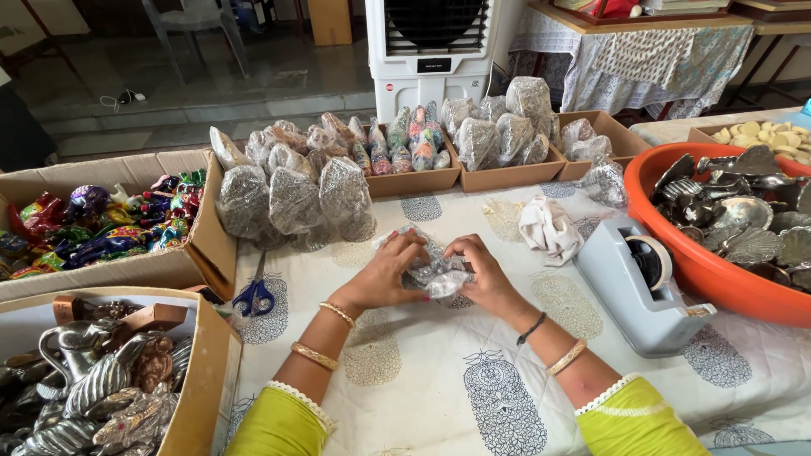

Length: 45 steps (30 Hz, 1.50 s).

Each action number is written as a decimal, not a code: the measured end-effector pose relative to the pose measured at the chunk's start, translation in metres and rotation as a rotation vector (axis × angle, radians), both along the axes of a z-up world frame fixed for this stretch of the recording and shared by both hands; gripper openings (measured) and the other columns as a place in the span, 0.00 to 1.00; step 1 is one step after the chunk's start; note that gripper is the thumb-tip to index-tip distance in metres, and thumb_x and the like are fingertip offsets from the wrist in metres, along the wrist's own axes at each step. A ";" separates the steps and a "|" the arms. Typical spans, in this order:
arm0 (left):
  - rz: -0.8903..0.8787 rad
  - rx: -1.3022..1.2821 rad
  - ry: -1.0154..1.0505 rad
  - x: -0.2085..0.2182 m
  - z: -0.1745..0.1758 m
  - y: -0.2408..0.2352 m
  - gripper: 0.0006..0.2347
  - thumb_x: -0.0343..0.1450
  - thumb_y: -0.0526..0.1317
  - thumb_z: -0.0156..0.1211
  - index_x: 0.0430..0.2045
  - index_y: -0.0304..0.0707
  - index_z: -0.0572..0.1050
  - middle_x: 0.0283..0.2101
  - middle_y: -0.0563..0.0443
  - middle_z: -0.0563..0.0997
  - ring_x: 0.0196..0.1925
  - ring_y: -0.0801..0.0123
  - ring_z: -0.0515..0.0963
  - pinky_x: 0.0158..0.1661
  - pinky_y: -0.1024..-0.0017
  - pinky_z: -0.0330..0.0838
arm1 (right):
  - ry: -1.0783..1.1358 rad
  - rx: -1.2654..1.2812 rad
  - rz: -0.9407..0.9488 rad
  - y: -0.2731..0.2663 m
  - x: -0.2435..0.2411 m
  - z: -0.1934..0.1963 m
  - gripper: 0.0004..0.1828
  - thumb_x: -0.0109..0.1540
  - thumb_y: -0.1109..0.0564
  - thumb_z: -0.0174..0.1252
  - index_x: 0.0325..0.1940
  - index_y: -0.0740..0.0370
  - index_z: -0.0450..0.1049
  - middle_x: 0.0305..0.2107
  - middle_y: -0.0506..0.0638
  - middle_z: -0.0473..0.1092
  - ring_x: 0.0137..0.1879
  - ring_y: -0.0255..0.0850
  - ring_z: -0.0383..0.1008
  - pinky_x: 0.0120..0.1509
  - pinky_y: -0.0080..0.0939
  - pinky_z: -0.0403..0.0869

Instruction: The person cleans a small decorative box with a cloth and then wraps it in bubble wrap by hand.

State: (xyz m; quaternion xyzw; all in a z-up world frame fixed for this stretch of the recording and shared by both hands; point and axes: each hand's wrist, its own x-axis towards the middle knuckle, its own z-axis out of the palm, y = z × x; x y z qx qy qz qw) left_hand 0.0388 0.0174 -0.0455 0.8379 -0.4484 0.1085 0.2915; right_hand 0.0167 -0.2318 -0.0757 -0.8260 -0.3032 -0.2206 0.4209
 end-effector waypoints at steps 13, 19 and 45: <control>-0.013 0.072 -0.007 -0.002 -0.001 -0.001 0.33 0.54 0.51 0.79 0.49 0.41 0.67 0.61 0.40 0.64 0.73 0.46 0.57 0.73 0.47 0.37 | 0.176 -0.315 0.115 -0.025 0.005 0.011 0.38 0.54 0.70 0.65 0.64 0.51 0.59 0.54 0.50 0.61 0.62 0.47 0.70 0.67 0.43 0.72; -0.002 0.075 0.000 -0.001 -0.004 -0.002 0.35 0.52 0.50 0.80 0.50 0.42 0.67 0.62 0.41 0.65 0.73 0.46 0.57 0.74 0.45 0.36 | -0.256 -0.363 0.115 -0.013 0.003 0.000 0.39 0.50 0.75 0.60 0.64 0.58 0.62 0.51 0.52 0.61 0.61 0.49 0.68 0.65 0.42 0.74; -0.096 -0.265 0.395 0.015 -0.024 0.005 0.14 0.58 0.38 0.61 0.37 0.48 0.84 0.68 0.50 0.69 0.81 0.54 0.50 0.77 0.51 0.25 | -0.083 -0.109 0.137 0.002 -0.020 0.022 0.17 0.56 0.70 0.63 0.46 0.63 0.68 0.42 0.50 0.68 0.50 0.49 0.76 0.53 0.44 0.77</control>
